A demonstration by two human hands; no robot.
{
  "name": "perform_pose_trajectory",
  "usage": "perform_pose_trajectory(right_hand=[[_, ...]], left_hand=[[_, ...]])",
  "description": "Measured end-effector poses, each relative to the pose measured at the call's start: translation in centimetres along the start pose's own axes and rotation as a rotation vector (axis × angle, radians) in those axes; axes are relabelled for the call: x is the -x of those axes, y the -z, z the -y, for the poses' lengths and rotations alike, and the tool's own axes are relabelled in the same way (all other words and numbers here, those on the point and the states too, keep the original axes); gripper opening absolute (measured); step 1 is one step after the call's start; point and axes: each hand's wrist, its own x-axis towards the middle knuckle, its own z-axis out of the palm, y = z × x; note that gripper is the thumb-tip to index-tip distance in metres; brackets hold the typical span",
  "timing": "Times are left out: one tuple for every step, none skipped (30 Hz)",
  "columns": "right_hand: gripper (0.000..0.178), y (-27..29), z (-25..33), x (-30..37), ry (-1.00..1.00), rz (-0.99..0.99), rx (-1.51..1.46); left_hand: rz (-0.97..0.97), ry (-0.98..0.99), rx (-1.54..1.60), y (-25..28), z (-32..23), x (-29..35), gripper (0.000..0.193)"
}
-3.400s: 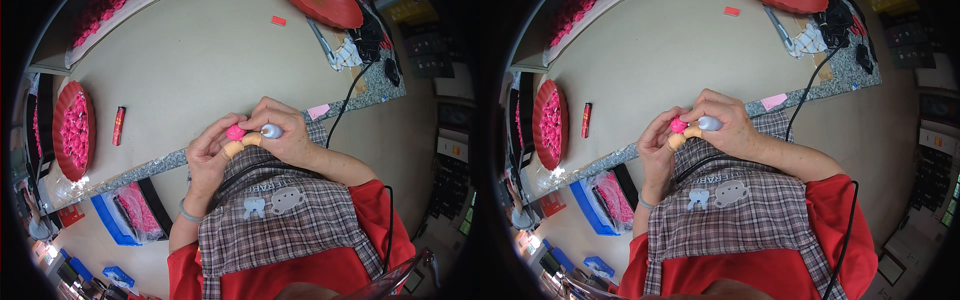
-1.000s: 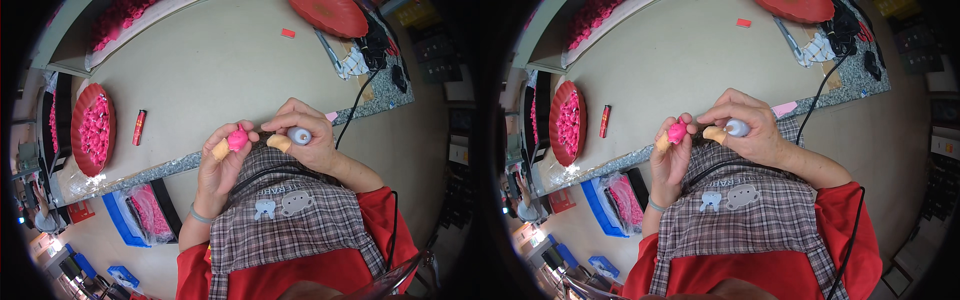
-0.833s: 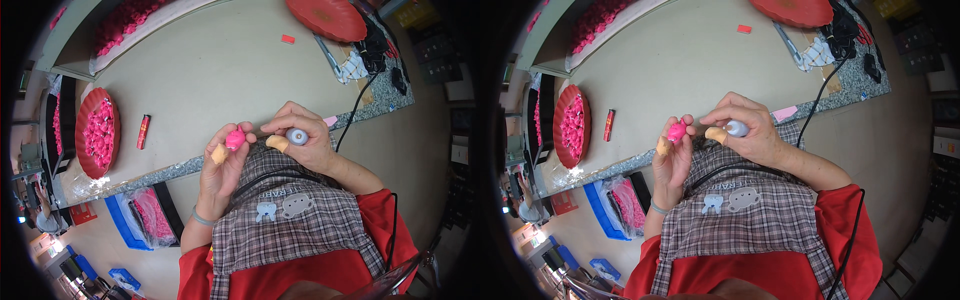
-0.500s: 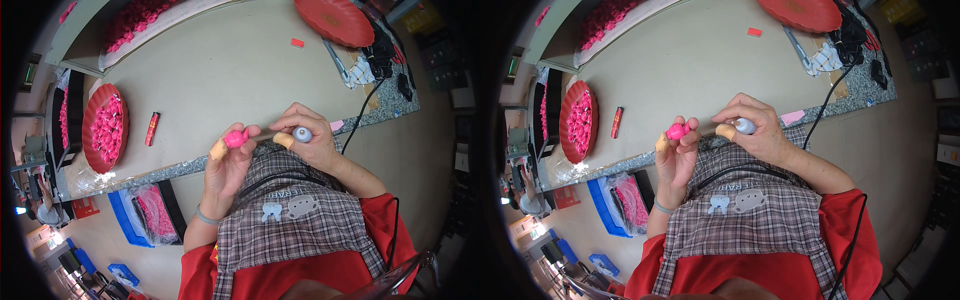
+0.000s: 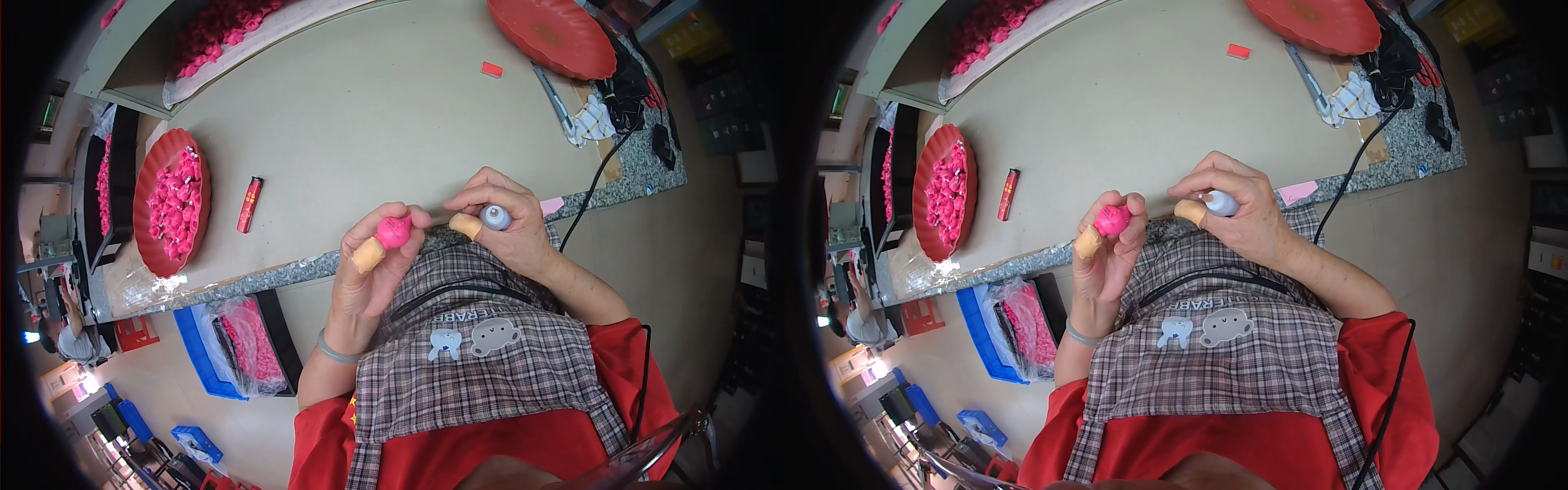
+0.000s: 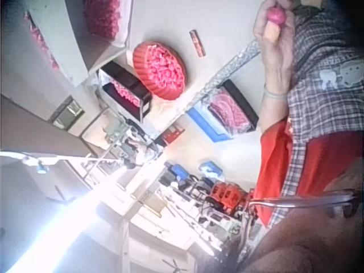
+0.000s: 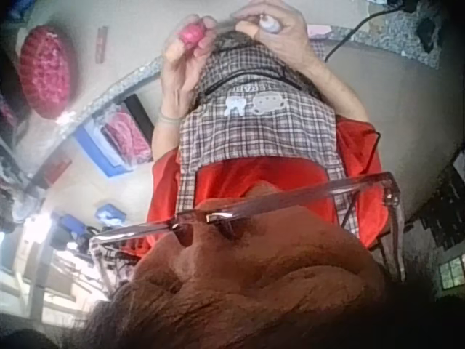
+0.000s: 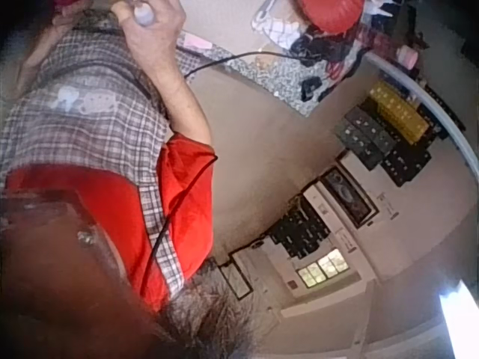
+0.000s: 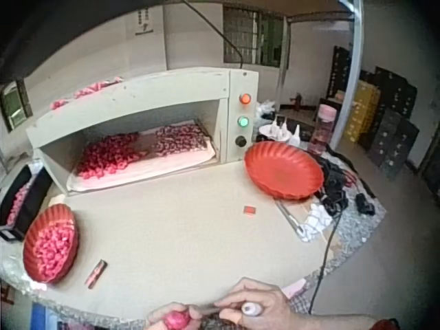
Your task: The person assembles small figurines by retrieving parts from a tray, applying adhesive using a glue bottle, attaching the components together by hand, and placing the finished pieces into a plate.
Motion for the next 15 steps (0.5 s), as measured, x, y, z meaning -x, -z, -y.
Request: perform_pose_trajectory(right_hand=[[0.020,0.01,0.00,0.01,0.001,0.003,0.005],[0.020,-0.03,-0.02,0.00,0.002,0.005,0.005],[0.020,-0.08,-0.04,-0.01,0.001,0.004,0.008],[0.020,-0.12,-0.05,-0.02,0.001,0.002,0.011],[0.020,-0.11,-0.12,-0.01,0.001,0.002,0.012],[0.019,-0.08,-0.16,0.02,0.000,0.002,0.010],[0.019,-0.05,-0.18,0.04,-0.001,0.002,0.009],[0.019,-0.05,-0.19,0.03,0.001,0.001,0.010],[0.019,-0.04,-0.19,0.02,-0.005,0.002,0.010],[0.019,-0.02,-0.18,0.00,-0.011,0.003,0.011],[0.019,-0.04,-0.21,-0.01,-0.009,0.001,0.011],[0.019,-0.07,-0.29,-0.03,-0.007,-0.002,0.011],[0.019,-0.07,-0.33,-0.06,-0.004,-0.006,0.012],[0.019,-0.09,-0.32,-0.11,-0.001,-0.006,0.011],[0.019,-0.07,-0.28,-0.17,0.001,-0.004,0.011]], left_hand=[[-0.013,-0.004,-0.018,0.07,-0.05,0.04,0.046],[-0.019,-0.007,-0.028,0.06,-0.11,0.09,0.046],[-0.026,-0.010,-0.037,0.04,-0.17,0.15,0.045],[-0.031,-0.015,-0.047,-0.08,-0.24,0.19,0.044],[-0.034,-0.018,-0.056,-0.10,-0.25,0.16,0.043],[-0.033,-0.018,-0.055,-0.08,-0.24,0.13,0.043],[-0.031,-0.018,-0.057,-0.05,-0.22,0.09,0.042],[-0.029,-0.018,-0.060,0.01,-0.24,0.06,0.041],[-0.026,-0.018,-0.061,0.07,-0.26,0.03,0.041],[-0.032,-0.016,-0.067,0.15,-0.26,0.01,0.041],[-0.039,-0.014,-0.073,0.22,-0.25,0.01,0.040],[-0.037,-0.014,-0.075,0.29,-0.24,-0.02,0.040],[-0.042,-0.014,-0.077,0.36,-0.22,-0.08,0.040],[-0.048,-0.016,-0.080,0.43,-0.25,-0.07,0.040],[-0.046,-0.019,-0.082,0.48,-0.27,-0.09,0.040]])
